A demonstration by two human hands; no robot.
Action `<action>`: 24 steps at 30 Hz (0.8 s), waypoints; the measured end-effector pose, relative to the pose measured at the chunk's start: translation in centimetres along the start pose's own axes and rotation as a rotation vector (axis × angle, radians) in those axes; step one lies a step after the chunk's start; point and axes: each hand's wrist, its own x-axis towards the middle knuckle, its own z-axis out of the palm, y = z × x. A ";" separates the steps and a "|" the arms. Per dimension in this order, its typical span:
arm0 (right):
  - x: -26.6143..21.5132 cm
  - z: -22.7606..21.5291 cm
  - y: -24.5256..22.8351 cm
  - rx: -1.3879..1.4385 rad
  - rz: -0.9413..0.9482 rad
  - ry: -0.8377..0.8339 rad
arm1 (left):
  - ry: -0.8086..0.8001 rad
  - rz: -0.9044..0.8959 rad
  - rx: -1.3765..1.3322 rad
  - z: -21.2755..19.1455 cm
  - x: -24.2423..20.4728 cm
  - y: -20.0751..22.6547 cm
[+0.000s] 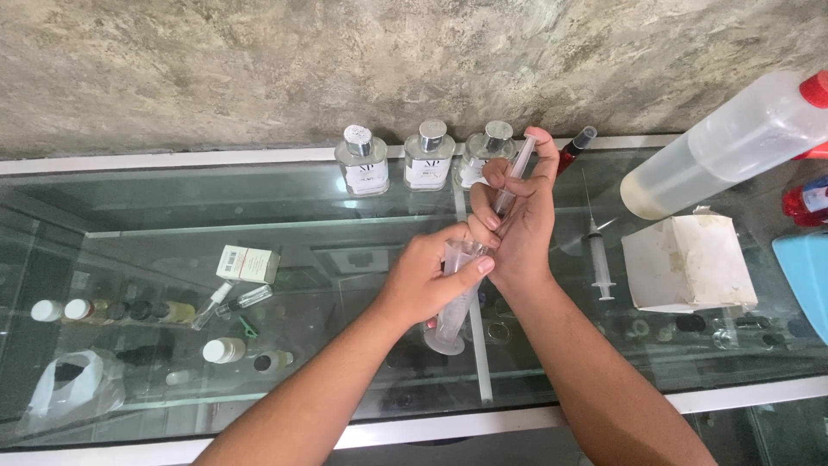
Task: Using a syringe to precisely measure and transfer liquid from a bottle into a graduated cylinder.
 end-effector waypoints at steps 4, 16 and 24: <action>0.0 0.3 -0.2 -0.009 -0.004 0.004 | 0.001 -0.004 0.009 -0.1 -0.1 -0.1; 0.1 0.1 0.1 -0.041 0.006 0.017 | -0.010 0.021 -0.001 -0.1 -0.1 0.3; -0.2 0.3 -0.1 -0.063 0.011 0.025 | -0.003 0.016 -0.001 -0.2 -0.7 0.0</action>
